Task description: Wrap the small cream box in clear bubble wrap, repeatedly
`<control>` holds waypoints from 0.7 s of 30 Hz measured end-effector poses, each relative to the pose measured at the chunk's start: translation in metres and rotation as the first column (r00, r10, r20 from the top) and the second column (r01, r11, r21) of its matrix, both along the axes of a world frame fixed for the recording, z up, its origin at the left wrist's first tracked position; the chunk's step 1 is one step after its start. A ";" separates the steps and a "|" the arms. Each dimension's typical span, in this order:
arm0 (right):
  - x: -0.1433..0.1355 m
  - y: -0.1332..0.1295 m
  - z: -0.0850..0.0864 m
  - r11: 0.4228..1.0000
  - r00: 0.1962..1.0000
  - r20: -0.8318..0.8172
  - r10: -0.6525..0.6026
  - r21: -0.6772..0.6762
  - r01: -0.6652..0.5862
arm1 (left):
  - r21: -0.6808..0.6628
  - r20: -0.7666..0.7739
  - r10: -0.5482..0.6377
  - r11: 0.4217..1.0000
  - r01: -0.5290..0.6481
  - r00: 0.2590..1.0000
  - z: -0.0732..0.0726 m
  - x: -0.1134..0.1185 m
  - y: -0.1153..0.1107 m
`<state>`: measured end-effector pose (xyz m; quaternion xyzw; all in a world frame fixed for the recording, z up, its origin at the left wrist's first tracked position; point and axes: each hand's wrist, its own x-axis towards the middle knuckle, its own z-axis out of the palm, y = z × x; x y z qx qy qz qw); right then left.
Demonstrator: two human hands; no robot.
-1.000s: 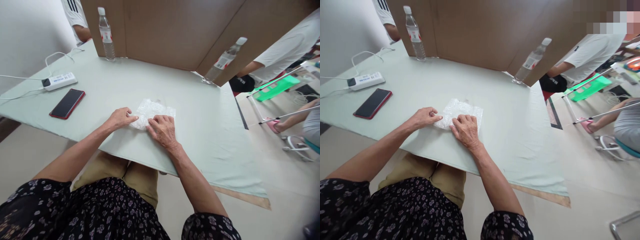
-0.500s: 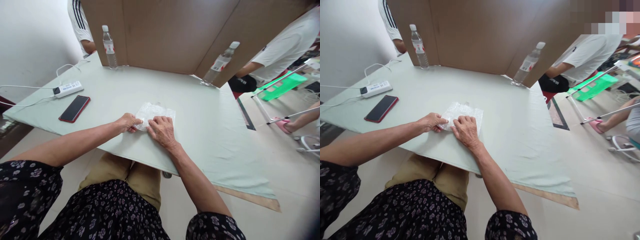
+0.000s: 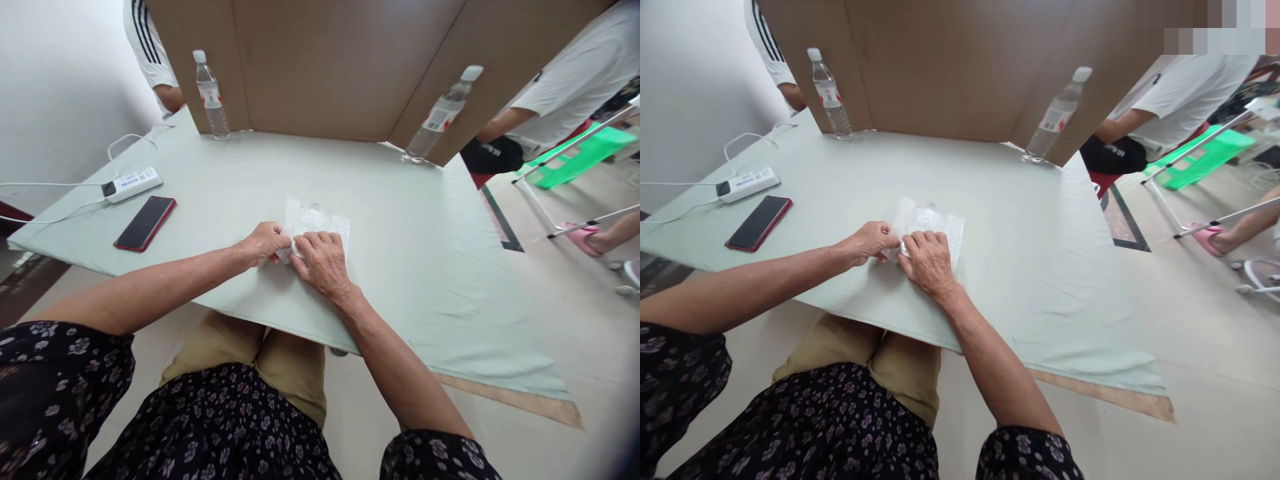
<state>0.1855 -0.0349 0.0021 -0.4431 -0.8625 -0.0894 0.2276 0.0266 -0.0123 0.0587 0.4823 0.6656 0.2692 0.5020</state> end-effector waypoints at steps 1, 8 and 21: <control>-0.001 0.000 0.000 1.000 1.000 -0.022 -0.004 -0.010 0.004 | 0.009 0.006 -0.009 1.000 0.009 1.000 0.000 0.002 0.000; 0.003 -0.003 0.006 0.991 0.981 -0.192 -0.005 -0.136 -0.021 | 0.102 0.008 -0.189 0.977 0.188 0.982 0.001 0.003 -0.003; 0.028 0.001 0.019 0.942 0.877 -0.481 0.004 -0.293 -0.165 | 0.209 0.022 -0.489 0.855 0.474 0.872 -0.001 -0.011 -0.006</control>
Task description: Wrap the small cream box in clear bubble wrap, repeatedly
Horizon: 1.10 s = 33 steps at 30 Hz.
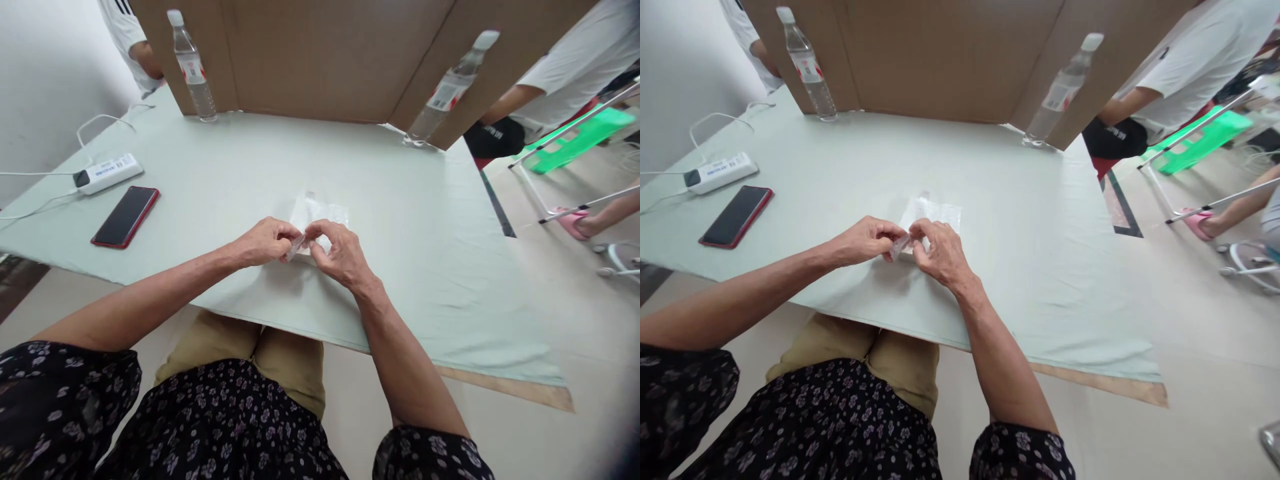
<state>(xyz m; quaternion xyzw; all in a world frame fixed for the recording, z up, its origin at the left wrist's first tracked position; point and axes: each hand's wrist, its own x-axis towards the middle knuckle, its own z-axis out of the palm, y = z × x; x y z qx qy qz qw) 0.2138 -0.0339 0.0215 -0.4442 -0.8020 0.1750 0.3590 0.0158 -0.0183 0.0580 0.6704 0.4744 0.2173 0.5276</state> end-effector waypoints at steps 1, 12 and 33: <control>0.000 0.000 0.001 1.000 1.000 -0.025 -0.010 -0.012 0.010 | -0.030 0.023 -0.021 0.999 0.022 1.000 0.000 -0.001 0.000; 0.003 0.000 0.002 0.999 0.990 -0.131 -0.053 -0.016 0.052 | 0.497 -0.288 -0.066 0.843 0.208 0.955 -0.018 0.001 -0.001; 0.011 0.003 0.000 0.994 0.980 -0.166 -0.109 -0.008 0.109 | 0.713 -0.242 0.021 0.682 0.163 0.970 -0.069 0.005 -0.021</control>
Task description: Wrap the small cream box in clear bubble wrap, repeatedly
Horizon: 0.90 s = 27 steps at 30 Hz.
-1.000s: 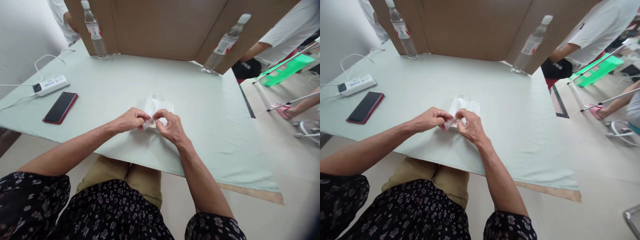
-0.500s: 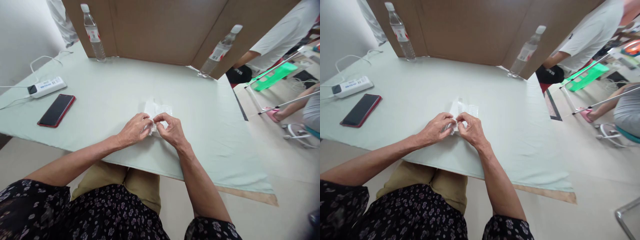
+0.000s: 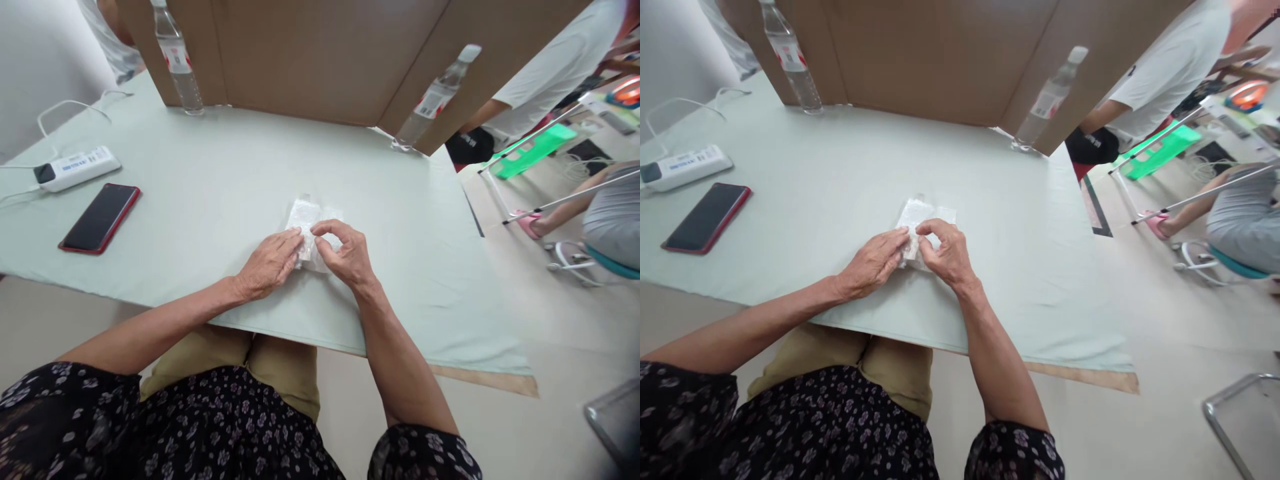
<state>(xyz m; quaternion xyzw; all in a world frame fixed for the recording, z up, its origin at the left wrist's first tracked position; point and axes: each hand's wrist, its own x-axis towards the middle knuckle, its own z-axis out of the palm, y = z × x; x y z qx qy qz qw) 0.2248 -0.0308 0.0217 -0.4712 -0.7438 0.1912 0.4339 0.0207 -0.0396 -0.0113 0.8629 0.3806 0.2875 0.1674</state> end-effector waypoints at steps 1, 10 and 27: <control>0.001 0.001 0.000 1.000 1.000 -0.004 0.000 -0.007 0.000 | -0.014 0.010 -0.002 1.000 0.002 1.000 0.001 -0.002 -0.001; 0.004 0.001 0.002 0.984 0.962 0.205 0.179 -0.053 -0.172 | -0.080 0.142 0.180 0.982 -0.170 0.973 0.011 -0.021 -0.016; -0.004 0.002 -0.003 0.968 0.901 0.356 0.248 -0.063 -0.242 | -0.755 0.246 0.588 0.614 -0.228 0.771 0.040 -0.015 0.005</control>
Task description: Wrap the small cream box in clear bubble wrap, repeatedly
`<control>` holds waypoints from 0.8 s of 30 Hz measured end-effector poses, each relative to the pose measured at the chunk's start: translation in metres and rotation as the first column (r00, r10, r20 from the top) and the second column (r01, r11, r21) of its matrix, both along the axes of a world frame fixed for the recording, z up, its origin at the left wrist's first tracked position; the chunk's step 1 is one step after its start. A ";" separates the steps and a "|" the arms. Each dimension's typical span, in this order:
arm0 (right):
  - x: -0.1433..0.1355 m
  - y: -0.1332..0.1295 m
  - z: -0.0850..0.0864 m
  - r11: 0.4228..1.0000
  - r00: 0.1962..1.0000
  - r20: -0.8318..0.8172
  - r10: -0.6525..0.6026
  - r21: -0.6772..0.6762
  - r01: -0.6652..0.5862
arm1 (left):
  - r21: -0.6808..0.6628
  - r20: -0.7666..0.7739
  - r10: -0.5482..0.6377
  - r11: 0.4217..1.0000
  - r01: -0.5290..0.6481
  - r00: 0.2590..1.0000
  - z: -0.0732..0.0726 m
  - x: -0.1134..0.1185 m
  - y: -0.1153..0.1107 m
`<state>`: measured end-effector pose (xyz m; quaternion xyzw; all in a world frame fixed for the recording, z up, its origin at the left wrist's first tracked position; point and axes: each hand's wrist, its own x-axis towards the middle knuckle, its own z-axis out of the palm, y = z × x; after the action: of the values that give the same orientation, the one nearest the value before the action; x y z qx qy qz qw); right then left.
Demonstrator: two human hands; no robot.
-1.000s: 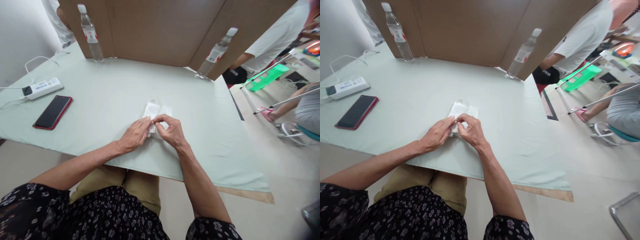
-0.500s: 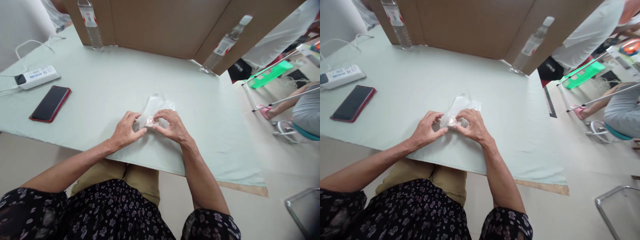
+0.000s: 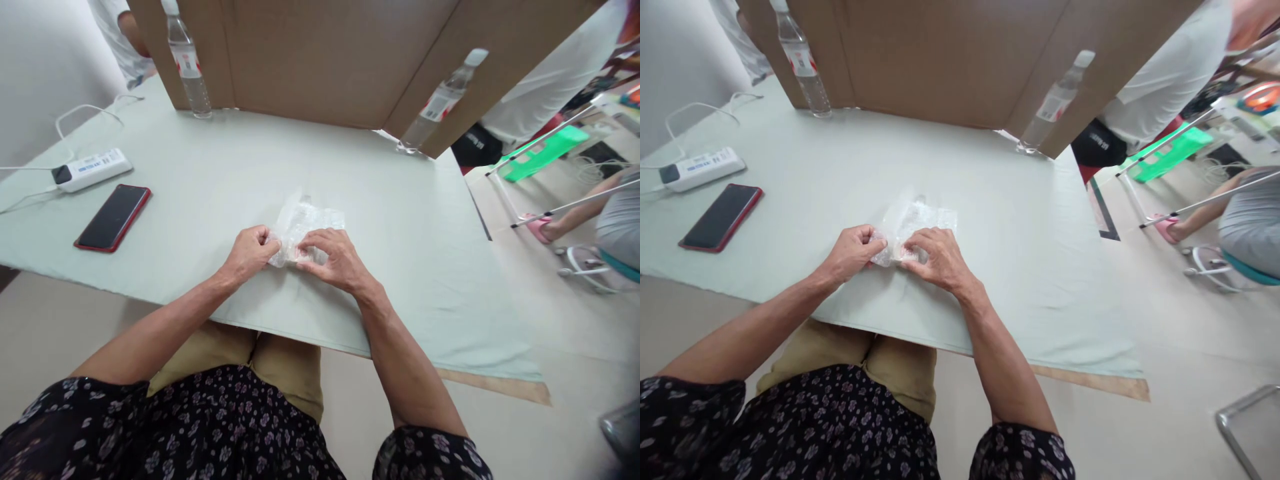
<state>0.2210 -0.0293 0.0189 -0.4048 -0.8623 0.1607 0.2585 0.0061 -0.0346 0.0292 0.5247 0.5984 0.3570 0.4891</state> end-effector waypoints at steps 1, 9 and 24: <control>-0.001 0.000 0.000 1.000 1.000 0.002 0.006 -0.007 -0.006 | 0.004 0.015 0.011 1.000 -0.011 1.000 0.000 0.001 -0.001; -0.007 -0.002 -0.001 1.000 1.000 0.006 0.009 -0.014 -0.009 | 0.090 -0.043 -0.004 0.996 0.008 0.999 0.004 0.018 -0.001; -0.006 -0.004 0.000 1.000 0.997 0.069 -0.016 0.027 0.015 | -0.126 0.248 0.148 0.985 -0.119 0.957 0.007 0.013 0.005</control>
<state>0.2152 -0.0329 0.0191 -0.4133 -0.8696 0.1329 0.2351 0.0195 -0.0297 0.0366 0.4048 0.5827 0.4207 0.5653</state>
